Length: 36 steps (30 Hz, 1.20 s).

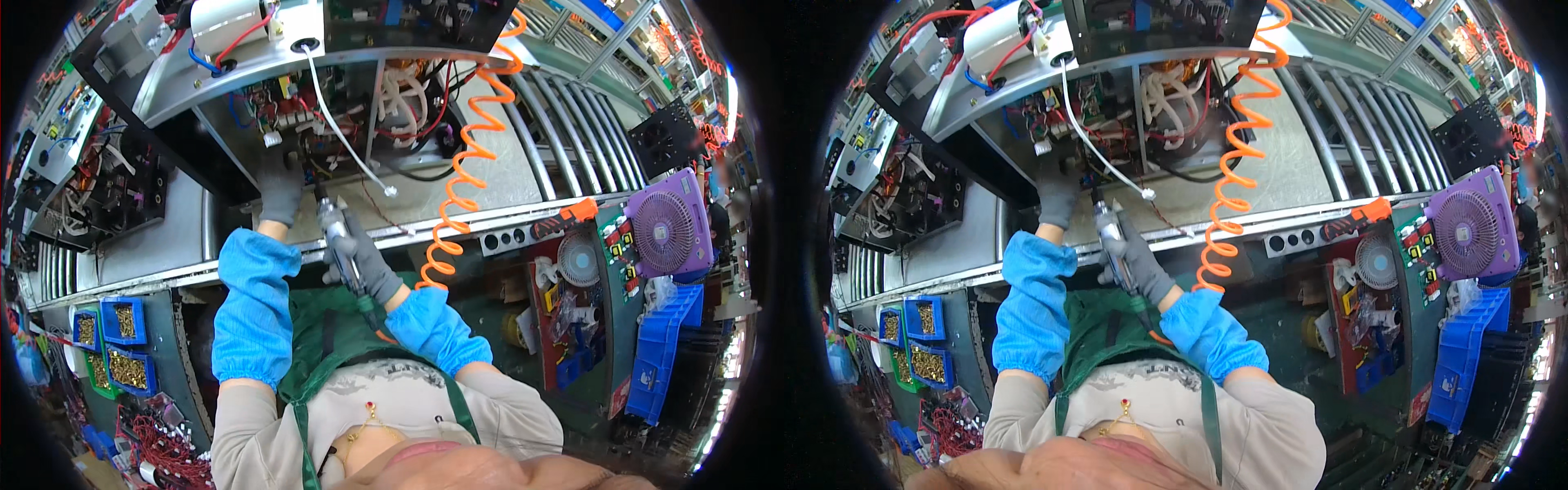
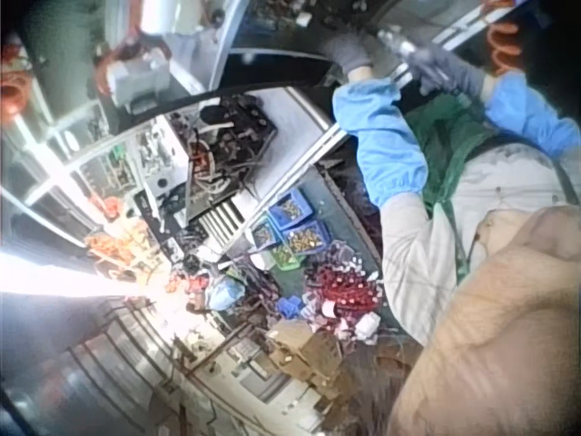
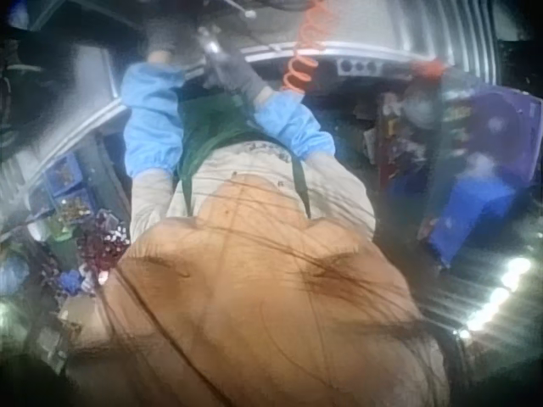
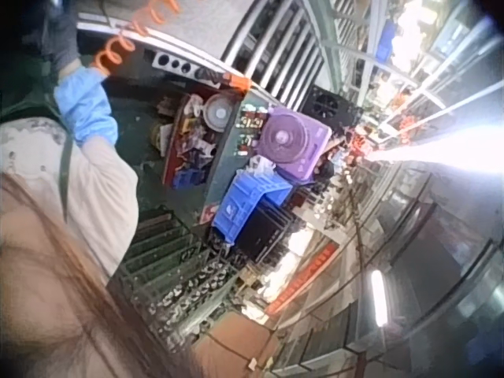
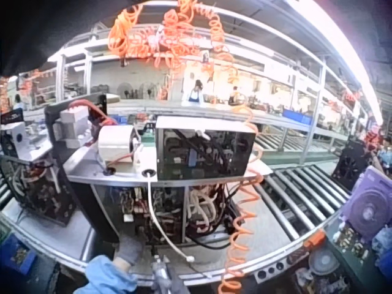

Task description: Connecting wires to a circuit board and securing the assembly with an electric screwdriver.

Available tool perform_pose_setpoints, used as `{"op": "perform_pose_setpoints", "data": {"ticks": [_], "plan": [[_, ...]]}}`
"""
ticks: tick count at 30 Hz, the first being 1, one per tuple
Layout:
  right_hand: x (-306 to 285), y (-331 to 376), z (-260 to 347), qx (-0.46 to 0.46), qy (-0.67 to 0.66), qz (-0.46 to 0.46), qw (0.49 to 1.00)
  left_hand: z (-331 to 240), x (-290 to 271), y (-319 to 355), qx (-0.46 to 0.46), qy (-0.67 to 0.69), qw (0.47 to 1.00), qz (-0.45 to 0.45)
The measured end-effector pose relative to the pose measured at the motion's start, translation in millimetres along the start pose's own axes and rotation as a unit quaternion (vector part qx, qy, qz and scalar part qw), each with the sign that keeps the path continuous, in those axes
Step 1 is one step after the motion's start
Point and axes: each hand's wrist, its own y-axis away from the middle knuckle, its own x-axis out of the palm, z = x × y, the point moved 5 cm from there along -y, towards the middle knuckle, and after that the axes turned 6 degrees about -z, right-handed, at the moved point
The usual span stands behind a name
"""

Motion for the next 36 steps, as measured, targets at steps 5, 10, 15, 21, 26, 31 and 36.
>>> {"op": "perform_pose_setpoints", "data": {"ticks": [5, 10, 15, 21, 26, 31, 36], "plan": [[9, 0, -14, -0.001, -0.077, 0.036, 0.996, -22, -9, -3, 0.086, -0.121, 0.989, 0.019], [13, 1, -13, -0.031, -0.025, 0.012, 0.999, -7, -12, -4, 0.133, -0.211, 0.967, 0.053], [11, -3, -14, -0.014, -0.029, 0.015, 0.999, 28, 15, 3, -0.082, -0.075, 0.988, 0.107], [16, -3, -17, -0.007, -0.025, 0.038, 0.999, 99, 63, 3, -0.125, 0.134, 0.981, 0.058], [15, -1, -7, -0.02, -0.054, 0.064, 0.996, 80, 74, 7, -0.177, 0.096, 0.977, 0.063], [27, -1, -14, -0.047, 0.023, 0.02, 0.998, 60, 36, 5, -0.17, 0.096, 0.98, -0.03], [27, 0, -8, -0.039, -0.04, 0.036, 0.998, 46, 38, 5, -0.234, 0.12, 0.965, -0.02]]}}
